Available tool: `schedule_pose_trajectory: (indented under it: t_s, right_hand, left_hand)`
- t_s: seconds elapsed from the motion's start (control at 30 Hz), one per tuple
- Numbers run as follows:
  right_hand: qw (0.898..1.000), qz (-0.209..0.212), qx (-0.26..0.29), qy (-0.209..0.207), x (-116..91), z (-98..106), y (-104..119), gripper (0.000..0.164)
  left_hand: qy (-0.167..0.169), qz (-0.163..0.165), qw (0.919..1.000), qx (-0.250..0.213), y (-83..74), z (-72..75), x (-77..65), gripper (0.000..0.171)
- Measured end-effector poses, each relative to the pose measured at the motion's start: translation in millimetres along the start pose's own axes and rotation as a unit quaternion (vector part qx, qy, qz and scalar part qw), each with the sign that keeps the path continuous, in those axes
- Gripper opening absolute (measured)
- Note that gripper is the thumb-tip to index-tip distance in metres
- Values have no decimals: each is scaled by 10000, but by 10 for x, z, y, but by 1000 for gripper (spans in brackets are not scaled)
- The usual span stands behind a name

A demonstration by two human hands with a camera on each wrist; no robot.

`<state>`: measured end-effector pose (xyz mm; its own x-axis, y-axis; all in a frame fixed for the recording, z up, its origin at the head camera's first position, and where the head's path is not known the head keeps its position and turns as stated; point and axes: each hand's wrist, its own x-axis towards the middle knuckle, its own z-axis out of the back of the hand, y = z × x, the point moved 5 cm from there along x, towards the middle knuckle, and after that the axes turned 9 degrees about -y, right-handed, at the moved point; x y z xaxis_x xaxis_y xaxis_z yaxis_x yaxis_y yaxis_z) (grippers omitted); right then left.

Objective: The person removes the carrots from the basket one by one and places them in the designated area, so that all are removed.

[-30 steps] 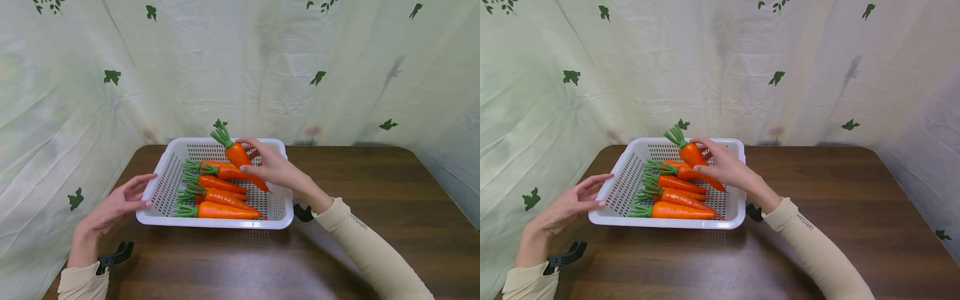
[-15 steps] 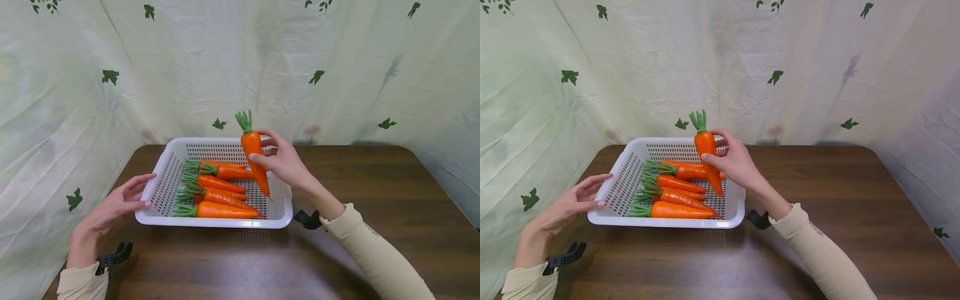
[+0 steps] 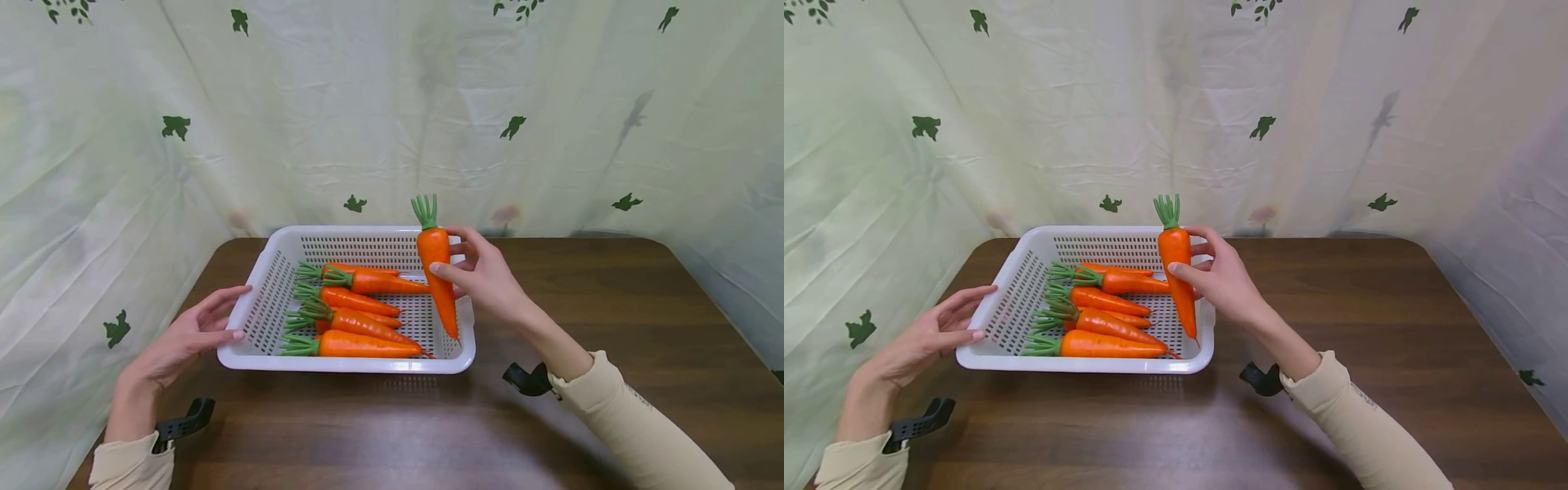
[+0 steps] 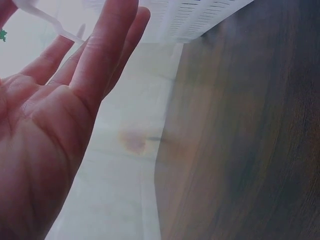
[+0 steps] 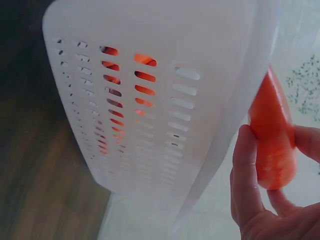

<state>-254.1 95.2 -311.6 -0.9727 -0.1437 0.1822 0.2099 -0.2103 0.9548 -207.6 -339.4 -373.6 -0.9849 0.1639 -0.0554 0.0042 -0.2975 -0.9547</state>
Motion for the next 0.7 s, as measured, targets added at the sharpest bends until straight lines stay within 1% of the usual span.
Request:
schedule_pose_trajectory:
  t_s: [0.33, 0.47, 0.6, 0.7]
  right_hand:
    - [9994, -251, 221, -44, -114, 197, -67, 56]
    - [9974, -484, 521, -65, -139, 278, -128, 57]
    - [9950, -644, 753, -135, -154, 361, -176, 58]
    - [9939, -686, 830, -219, -159, 427, -208, 59]
  left_hand:
    - [-63, 50, 10000, 37, 19, 18, 4, 66]
    - [-56, 42, 10000, 13, 21, 19, 0, 66]
    - [12, 25, 9999, -147, 19, 12, -3, 66]
    - [43, 18, 9997, -246, 14, 6, -2, 66]
